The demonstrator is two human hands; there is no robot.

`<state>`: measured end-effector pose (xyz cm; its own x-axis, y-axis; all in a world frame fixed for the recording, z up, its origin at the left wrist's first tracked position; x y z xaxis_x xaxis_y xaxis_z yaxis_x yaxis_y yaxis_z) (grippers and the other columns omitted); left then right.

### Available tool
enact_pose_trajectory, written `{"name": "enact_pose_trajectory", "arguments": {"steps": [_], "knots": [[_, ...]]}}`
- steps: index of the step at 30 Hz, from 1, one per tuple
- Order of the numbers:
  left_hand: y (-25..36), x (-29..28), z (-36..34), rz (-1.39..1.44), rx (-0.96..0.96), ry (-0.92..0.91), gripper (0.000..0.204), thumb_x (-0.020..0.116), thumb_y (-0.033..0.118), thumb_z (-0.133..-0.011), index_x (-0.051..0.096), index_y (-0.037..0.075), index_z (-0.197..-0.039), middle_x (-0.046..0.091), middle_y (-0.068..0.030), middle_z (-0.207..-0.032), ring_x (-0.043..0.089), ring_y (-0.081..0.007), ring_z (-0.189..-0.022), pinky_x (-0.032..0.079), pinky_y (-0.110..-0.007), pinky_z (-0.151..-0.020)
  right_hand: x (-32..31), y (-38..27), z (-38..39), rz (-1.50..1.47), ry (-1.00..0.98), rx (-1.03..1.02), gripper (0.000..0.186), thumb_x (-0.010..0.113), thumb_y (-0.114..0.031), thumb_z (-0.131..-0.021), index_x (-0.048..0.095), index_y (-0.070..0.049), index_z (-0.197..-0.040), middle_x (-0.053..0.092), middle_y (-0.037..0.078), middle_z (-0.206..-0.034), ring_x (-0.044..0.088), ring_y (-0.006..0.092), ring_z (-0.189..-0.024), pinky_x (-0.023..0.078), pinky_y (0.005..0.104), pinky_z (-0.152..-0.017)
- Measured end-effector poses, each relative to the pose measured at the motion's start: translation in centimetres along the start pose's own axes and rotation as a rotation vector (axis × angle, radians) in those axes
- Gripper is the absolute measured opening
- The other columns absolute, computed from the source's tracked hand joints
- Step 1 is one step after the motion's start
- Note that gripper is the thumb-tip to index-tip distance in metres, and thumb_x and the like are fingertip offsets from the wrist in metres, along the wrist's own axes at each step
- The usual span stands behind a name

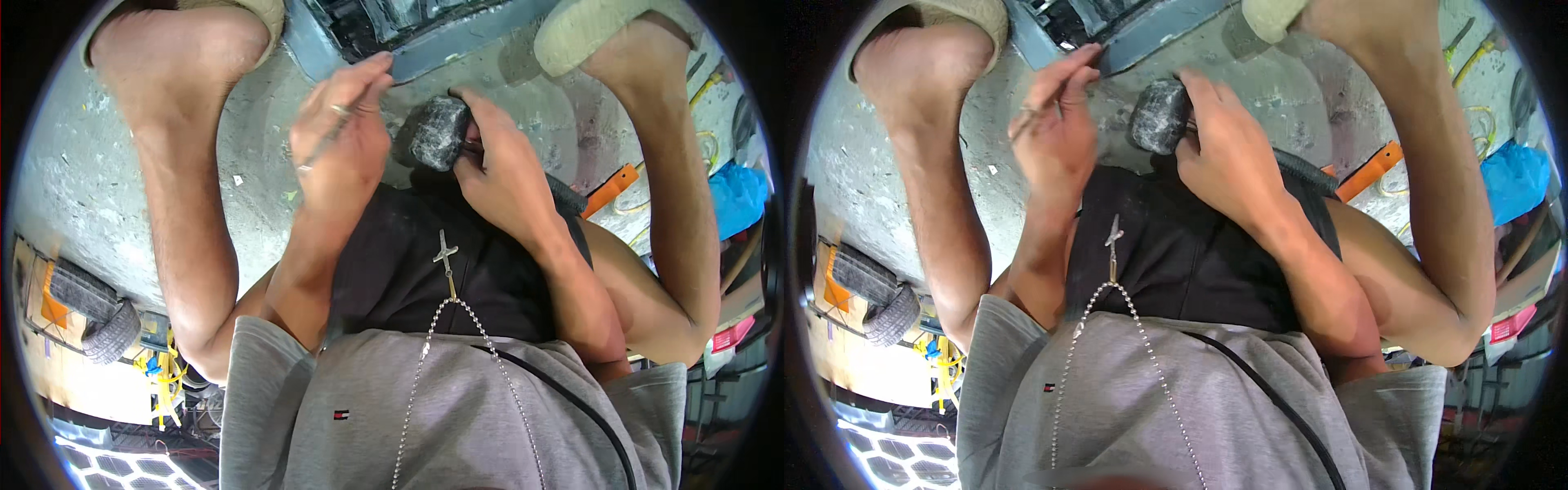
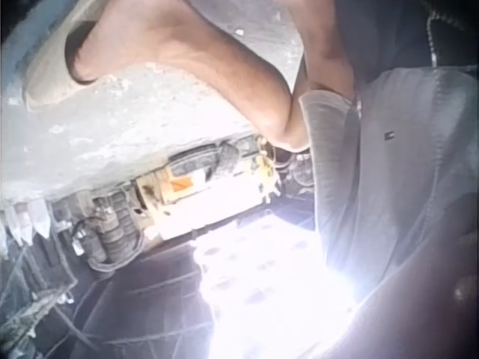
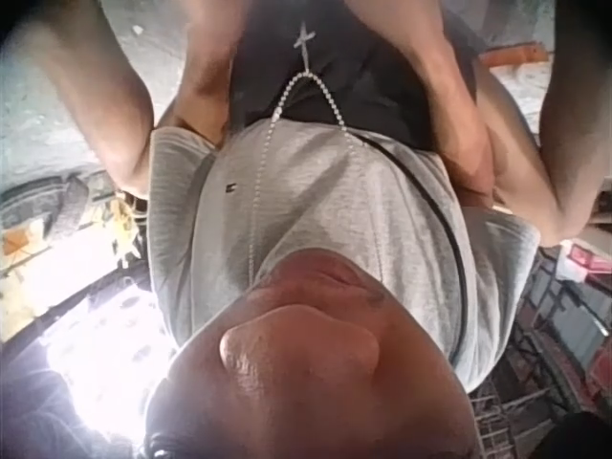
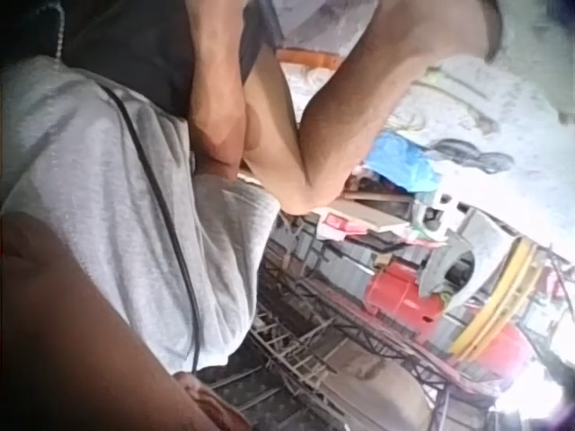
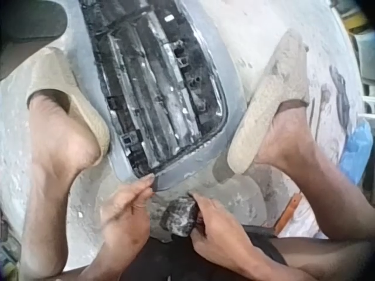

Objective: The person is using a hammer and a chisel to repair or separate plastic components of an auto part, possibly a grill or vent.

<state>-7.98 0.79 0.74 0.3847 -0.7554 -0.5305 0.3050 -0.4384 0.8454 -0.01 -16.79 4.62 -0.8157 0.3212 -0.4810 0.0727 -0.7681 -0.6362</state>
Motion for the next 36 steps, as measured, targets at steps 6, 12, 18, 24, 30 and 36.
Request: {"name": "enact_pose_trajectory", "arguments": {"steps": [6, 12, 18, 24, 30, 36], "knots": [[1.3, -0.5, 0.4, -0.209, 0.121, -0.124, 0.025, 0.069, -0.001, -0.086, 0.068, 0.001, -0.111, 0.072, -0.0163, -0.117, 0.07, -0.0343, -0.098, 0.055, -0.039, -0.088, -6.0, -3.8, 1.2, -0.331, -0.074, -0.041, 0.069, 0.063, 0.003, -0.082, 0.045, 0.003, -0.149, 0.065, 0.019, -0.101, 0.067, 0.0225, -0.088, 0.052, 0.0321, -0.085], [1.8, 0.8, 0.9, -0.227, 0.145, -0.087, 0.05, 0.071, -0.006, -0.068, 0.062, -0.002, -0.117, 0.07, -0.0202, -0.115, 0.068, -0.0386, -0.106, 0.055, -0.046, -0.088, -8.6, -0.7, 5.3, -0.143, -0.141, 0.237, 0.038, 0.064, -0.01, -0.098, 0.06, 0.003, -0.133, 0.067, 0.007, -0.087, 0.058, 0.0159, -0.07, 0.05, 0.0323, -0.071], [1.7, 0.8, 0.4, -0.067, -0.155, 0.044, 0.02, 0.067, 0.007, -0.093, 0.07, -0.003, -0.111, 0.073, -0.019, -0.098, 0.072, -0.0355, -0.093, 0.055, -0.038, -0.082, -10.7, -5.2, 4.9, -0.516, 0.172, 0.129, 0.044, 0.052, -0.01, -0.104, 0.05, 0.003, -0.145, 0.057, -0.003, -0.084, 0.045, 0.0041, -0.064, 0.039, 0.0217, -0.06], [1.0, -3.4, -1.7, 0.249, -0.351, 0.21, 0.02, 0.065, 0.019, -0.099, 0.073, 0.001, -0.106, 0.076, -0.0137, -0.086, 0.075, -0.0205, -0.082, 0.055, -0.031, -0.075, -10.6, -3.2, 7.7, -0.75, 0.161, 0.019, 0.04, 0.045, -0.014, -0.108, 0.045, 0.002, -0.145, 0.045, -0.004, -0.066, 0.04, 0.003, -0.052, 0.035, 0.0199, -0.05], [1.9, -2.8, -3.1, 0.038, -0.264, 0.015, 0.017, 0.068, 0.018, -0.094, 0.073, 0.004, -0.103, 0.077, -0.014, -0.091, 0.076, -0.0232, -0.086, 0.056, -0.032, -0.08, -8.8, 0.4, 9.8, -0.805, 0.058, 0.323, 0.036, 0.056, -0.013, -0.105, 0.052, -0.003, -0.14, 0.039, -0.012, -0.066, 0.033, -0.0016, -0.051, 0.023, 0.0189, -0.046], [2.1, -1.3, -2.7, -0.254, -0.189, -0.008, 0.02, 0.066, 0.026, -0.096, 0.074, 0.008, -0.1, 0.073, -0.0195, -0.09, 0.071, -0.0391, -0.085, 0.055, -0.044, -0.079, -9.5, 0.3, 8.7, -0.762, 0.124, 0.202, 0.035, 0.058, -0.015, -0.105, 0.054, -0.004, -0.137, 0.04, -0.012, -0.067, 0.033, -0.0017, -0.052, 0.023, 0.0192, -0.047]]}}
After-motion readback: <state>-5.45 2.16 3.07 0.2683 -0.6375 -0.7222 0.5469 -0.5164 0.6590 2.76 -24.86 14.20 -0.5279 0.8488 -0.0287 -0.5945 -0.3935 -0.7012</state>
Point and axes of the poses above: each hand's wrist, its own z-axis away from the middle knuckle, its own x-axis out of the palm, y = z × x, the point moved 1 cm from there along -z, towards the middle knuckle
